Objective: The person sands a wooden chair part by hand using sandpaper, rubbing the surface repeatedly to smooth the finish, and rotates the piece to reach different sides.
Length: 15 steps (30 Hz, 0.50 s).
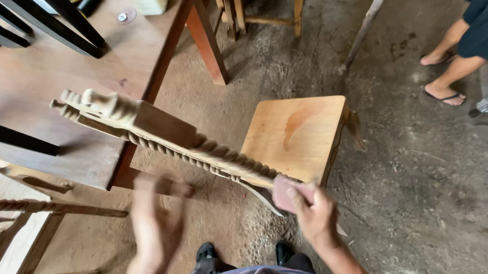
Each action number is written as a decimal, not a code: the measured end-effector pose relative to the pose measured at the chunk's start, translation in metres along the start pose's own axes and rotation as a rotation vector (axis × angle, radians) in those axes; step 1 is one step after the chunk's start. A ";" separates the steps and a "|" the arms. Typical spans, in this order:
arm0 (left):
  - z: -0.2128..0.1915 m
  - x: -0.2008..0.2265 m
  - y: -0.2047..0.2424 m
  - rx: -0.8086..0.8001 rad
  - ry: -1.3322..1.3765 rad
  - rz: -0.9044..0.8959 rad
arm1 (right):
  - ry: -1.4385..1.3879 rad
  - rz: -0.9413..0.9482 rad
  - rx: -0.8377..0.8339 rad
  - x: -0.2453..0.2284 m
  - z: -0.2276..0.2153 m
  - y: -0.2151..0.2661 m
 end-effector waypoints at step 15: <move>-0.004 0.045 -0.040 -0.482 0.382 -0.164 | 0.196 -0.972 -0.016 -0.290 0.071 0.053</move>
Point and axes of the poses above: each hand's wrist, its own y-axis away from the middle knuckle, its own z-axis out of the palm, x = y × z, the point moved 9 cm from there along -y, towards the middle knuckle, and after that the axes turned 2 degrees about x, right-handed, at the moved point
